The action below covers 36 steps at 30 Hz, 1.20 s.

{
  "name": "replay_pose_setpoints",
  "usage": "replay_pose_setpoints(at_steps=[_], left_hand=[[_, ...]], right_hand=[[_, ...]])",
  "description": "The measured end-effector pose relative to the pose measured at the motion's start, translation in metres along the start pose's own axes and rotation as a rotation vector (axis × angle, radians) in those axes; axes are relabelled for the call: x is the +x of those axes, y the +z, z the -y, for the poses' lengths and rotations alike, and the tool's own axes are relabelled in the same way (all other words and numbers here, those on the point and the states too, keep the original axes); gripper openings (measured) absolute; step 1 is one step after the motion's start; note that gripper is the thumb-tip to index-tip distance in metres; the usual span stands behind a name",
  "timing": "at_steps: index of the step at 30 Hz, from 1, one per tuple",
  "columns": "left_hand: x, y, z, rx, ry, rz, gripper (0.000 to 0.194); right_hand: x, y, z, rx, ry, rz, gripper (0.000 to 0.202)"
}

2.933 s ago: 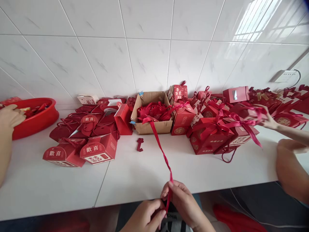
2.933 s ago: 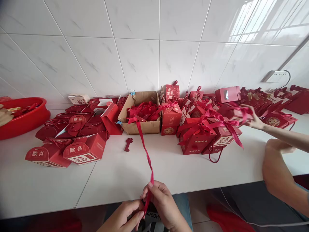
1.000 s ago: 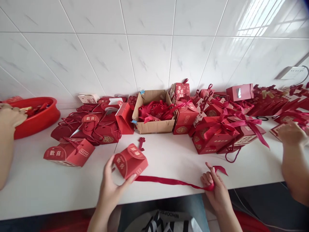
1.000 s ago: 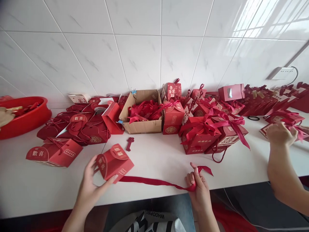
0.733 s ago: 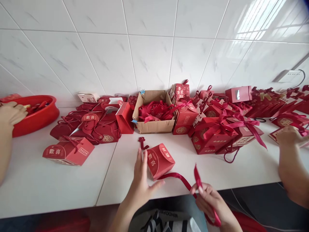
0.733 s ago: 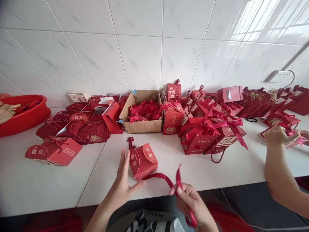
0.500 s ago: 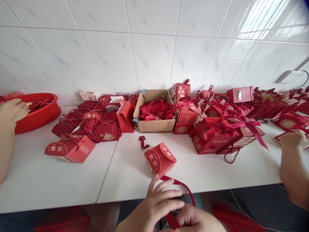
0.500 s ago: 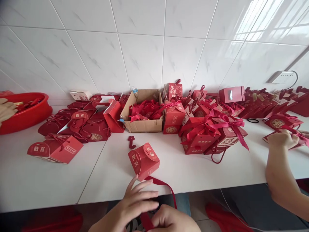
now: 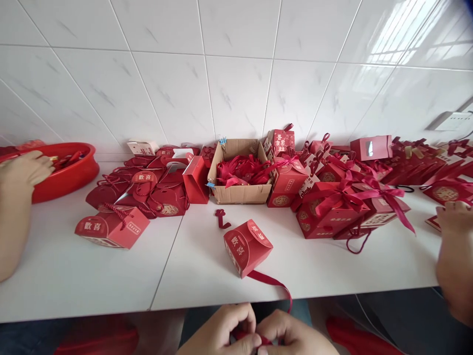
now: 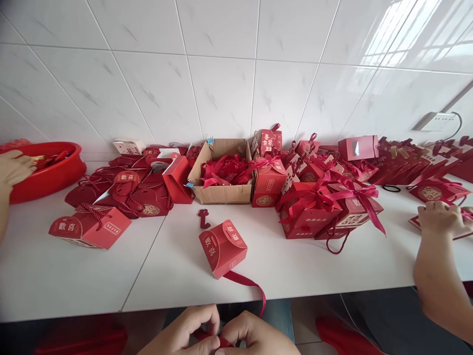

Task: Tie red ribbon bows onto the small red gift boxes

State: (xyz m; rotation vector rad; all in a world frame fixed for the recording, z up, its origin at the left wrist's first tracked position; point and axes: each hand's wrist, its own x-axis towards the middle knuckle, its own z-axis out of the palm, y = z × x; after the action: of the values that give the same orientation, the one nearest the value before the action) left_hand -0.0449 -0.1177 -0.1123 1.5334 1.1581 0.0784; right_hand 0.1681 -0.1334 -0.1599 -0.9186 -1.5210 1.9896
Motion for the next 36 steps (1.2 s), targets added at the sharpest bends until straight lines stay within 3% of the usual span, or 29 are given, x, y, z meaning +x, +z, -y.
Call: replay_pose_setpoints(at_steps=[5, 8, 12, 15, 18, 20, 24, 28, 32, 34, 36], left_hand=[[0.005, -0.009, 0.011, 0.05, 0.038, 0.069, 0.026], [0.002, -0.02, 0.008, 0.102, 0.04, 0.066, 0.015], [-0.002, -0.039, 0.011, 0.109, 0.058, 0.015, 0.014], [-0.003, -0.05, 0.024, -0.04, 0.048, -0.064, 0.022], [-0.002, -0.056, 0.037, -0.2, 0.076, -0.116, 0.033], [-0.004, -0.059, 0.043, -0.275, 0.099, -0.158, 0.038], [-0.009, -0.072, 0.045, -0.445, 0.246, -0.3, 0.045], [0.001, -0.09, 0.032, -0.585, 0.341, -0.614, 0.045], [0.029, -0.087, 0.02, -0.702, 0.285, -0.825, 0.035], [0.041, -0.077, 0.023, -0.525, 0.209, -0.838, 0.036], [0.047, -0.064, 0.031, -0.247, 0.153, -0.754, 0.036]], right_hand=[[-0.009, -0.014, -0.007, 0.109, 0.031, 0.002, 0.045], [-0.017, -0.033, -0.003, 0.313, -0.047, -0.054, 0.052], [-0.028, -0.061, 0.009, 0.671, -0.309, -0.469, 0.049], [-0.032, -0.078, 0.018, 0.798, -0.435, -0.789, 0.042], [-0.03, -0.088, 0.024, 0.821, -0.483, -0.919, 0.027], [-0.026, -0.091, 0.029, 0.797, -0.495, -0.9, 0.019], [-0.015, -0.089, 0.055, 0.633, -0.549, -0.861, 0.035], [0.014, -0.09, 0.074, 0.395, -0.576, -0.855, 0.064], [0.052, -0.094, 0.046, 0.099, -0.405, -0.777, 0.073], [0.062, -0.095, 0.02, -0.073, -0.331, -0.878, 0.067], [0.06, -0.096, -0.005, -0.155, -0.282, -0.973, 0.058]])
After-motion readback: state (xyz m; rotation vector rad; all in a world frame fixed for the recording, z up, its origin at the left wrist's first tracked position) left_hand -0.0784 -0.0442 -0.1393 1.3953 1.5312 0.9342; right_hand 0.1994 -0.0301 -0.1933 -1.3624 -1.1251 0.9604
